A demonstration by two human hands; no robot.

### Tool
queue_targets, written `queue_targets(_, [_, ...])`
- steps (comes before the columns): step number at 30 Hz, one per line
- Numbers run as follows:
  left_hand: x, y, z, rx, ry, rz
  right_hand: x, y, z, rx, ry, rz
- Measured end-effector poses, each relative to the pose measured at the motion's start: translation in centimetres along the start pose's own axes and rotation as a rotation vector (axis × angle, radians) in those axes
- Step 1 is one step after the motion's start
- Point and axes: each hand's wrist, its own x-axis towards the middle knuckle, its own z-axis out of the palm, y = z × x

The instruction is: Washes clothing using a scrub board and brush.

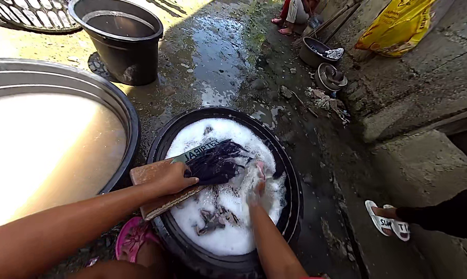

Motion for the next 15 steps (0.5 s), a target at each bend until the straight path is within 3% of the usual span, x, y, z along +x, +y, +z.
queue_targets(3, [-1.1,0.8,0.2,0.305,-0.021,0.032,-3.6,-6.2,4.1,0.109,-0.059,-0.536])
queue_targets(5, [-1.5,0.5,0.4,0.473,-0.034,0.015,-6.7,-9.9,4.3,0.090,-0.324,-0.676])
queue_targets(7, [-1.7,-0.2,0.4,0.546,-0.030,0.002,-6.1,-11.5,3.5,-0.060,-0.541,-0.543])
queue_targets(11, [-2.0,-0.4,0.8,0.564,-0.026,-0.016,2.7,-6.9,3.0,-0.330,-0.500,-0.091])
queue_targets(13, [-1.8,0.0,0.9,0.590,-0.039,-0.027,2.2,-7.4,2.9,-0.291,-0.478,-0.098])
queue_targets(15, [-1.6,0.3,0.7,0.605,-0.049,-0.039,-2.4,-10.1,3.1,-0.096,-0.471,-0.305])
